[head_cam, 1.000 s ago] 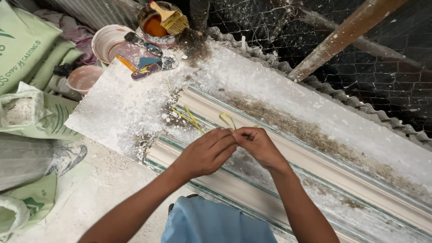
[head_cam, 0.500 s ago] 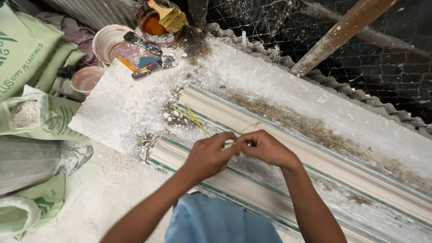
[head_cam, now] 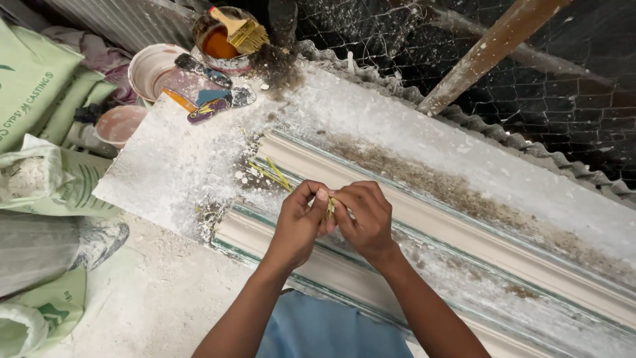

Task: Tie strings around gypsum moldings to bundle them and organize them within the workshop workspace.

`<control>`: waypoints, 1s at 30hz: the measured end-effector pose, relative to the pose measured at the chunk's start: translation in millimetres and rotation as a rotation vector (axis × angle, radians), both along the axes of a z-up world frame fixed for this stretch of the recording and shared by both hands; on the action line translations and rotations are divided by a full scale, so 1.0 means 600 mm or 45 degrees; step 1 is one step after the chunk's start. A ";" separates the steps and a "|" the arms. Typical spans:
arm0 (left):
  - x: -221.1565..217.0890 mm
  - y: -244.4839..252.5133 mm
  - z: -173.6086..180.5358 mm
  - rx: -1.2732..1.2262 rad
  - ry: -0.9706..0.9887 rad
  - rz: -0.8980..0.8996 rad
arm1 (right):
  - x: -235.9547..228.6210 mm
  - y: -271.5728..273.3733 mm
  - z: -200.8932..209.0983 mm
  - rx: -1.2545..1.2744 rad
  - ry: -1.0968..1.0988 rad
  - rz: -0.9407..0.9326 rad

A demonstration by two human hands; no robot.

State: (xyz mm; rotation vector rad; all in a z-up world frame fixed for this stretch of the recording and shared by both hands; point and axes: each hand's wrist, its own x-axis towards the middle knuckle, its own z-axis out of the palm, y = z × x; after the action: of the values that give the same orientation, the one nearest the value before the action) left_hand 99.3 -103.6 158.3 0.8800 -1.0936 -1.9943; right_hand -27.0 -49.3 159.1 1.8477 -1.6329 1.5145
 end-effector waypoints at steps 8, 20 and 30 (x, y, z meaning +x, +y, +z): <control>0.001 0.027 0.020 -0.273 0.160 -0.054 | -0.019 0.007 -0.010 -0.312 -0.199 0.226; 0.010 0.044 0.082 -0.823 -0.060 0.104 | 0.004 0.017 0.010 -0.135 -0.423 0.234; -0.002 0.039 0.065 -0.933 -0.153 0.276 | 0.015 0.023 0.027 0.106 -0.670 0.247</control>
State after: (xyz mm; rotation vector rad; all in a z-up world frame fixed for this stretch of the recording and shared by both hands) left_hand 98.0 -80.3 197.4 0.6787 -1.5711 -1.2216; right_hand -17.9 -35.4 175.5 1.7907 -1.7840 2.1936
